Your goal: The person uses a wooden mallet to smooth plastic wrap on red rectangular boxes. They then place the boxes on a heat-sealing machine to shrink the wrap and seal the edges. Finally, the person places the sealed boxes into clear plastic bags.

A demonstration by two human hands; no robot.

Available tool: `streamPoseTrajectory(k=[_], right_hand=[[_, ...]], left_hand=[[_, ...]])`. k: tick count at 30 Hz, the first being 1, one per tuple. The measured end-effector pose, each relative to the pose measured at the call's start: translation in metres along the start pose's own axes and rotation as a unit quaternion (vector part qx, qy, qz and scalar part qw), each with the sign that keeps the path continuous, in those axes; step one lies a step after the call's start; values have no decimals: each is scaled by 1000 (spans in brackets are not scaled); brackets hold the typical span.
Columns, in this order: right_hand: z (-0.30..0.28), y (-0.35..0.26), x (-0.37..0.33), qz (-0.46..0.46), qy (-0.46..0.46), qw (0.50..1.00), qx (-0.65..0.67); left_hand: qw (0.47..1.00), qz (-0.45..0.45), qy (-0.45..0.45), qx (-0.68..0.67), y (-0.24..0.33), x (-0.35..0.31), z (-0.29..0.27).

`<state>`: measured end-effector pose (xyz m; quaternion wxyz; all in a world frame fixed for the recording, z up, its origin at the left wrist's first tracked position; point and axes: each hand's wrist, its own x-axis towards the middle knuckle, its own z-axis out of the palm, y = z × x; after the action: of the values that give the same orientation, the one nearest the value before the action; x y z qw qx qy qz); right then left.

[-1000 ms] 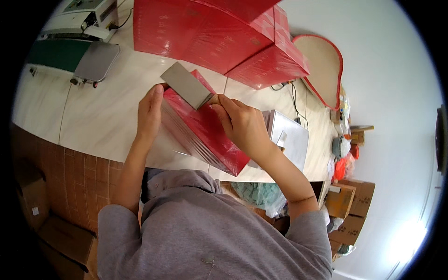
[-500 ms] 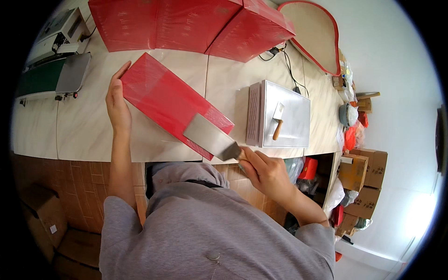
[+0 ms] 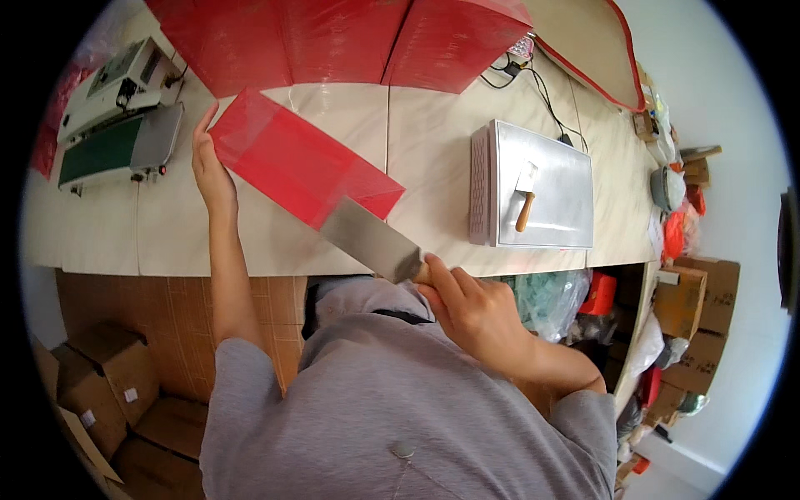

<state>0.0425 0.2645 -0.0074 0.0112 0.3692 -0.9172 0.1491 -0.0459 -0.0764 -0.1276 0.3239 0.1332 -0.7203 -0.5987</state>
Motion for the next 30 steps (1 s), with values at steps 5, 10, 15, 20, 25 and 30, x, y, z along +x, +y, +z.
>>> streamPoseTrajectory(k=[5,10,15,20,25,30], right_hand=[[7,8,16,-34,28,999,16],[10,54,-38,7,56,979,196],[120,114,-98,323,121,883,317],[266,136,-81,501,167,607,594],[280,122,-41,502,214,576,608],[226,141,-33,433,345,625,550]], left_hand=[[998,50,-9,24,-14,8,-11],[999,18,-5,-31,-26,11,-14],[998,-24,1,-62,-21,4,-5],[998,-49,11,-50,-12,6,-8],[996,-57,-2,-65,-25,11,-19],[996,-73,0,-45,-28,14,-20]])
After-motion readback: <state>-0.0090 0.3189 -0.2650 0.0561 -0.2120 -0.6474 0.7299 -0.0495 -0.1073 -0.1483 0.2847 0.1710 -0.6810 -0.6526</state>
